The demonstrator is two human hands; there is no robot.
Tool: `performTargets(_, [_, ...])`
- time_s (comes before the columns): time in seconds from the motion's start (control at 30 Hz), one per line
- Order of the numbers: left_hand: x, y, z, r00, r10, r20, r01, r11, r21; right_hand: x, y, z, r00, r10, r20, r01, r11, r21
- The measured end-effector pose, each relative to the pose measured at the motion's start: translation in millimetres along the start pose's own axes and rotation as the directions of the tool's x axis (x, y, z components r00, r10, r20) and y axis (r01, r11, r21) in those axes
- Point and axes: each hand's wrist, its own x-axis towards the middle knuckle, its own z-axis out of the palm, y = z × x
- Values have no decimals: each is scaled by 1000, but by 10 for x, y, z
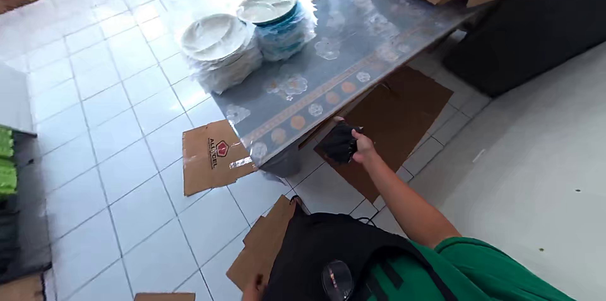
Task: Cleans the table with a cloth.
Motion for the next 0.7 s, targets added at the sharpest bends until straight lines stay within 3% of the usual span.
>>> performTargets(0.1, [1065,1049,-1255,998,-45,34,46,999,-27,224,-485,-322,984,-88,-155,104,990,100])
performTargets(0.17, [1507,1790,-1813,989,94,-113,-97,995,-25,319,-750,-561,960,-126,-249,165,976,142])
performTargets(0.27, [2027,2822,-2155,888,305,-344,-340,939,-44,539,-1079,-894,922,-140,-362,228,950,214])
performTargets(0.37, [2506,3642,-2014,745,480,-463,-550,835,-18,904,-1449,-1198,897,-124,-425,261,923,284])
performTargets(0.43, [2710,4112,-1774,701,531,-477,-606,796,-5,1172,-1755,-1381,894,-126,-430,270,918,292])
performTargets(0.57, [2885,4998,-1190,703,461,-542,-557,830,-16,1733,-2701,-1620,878,-214,-428,302,942,149])
performTargets(0.63, [2953,5331,-930,720,407,-562,-507,861,-27,2026,-3185,-1715,847,-351,-400,361,931,-54])
performTargets(0.7, [3005,5535,-727,734,395,-552,-468,884,9,2356,-3609,-1782,768,-531,-359,423,841,-338])
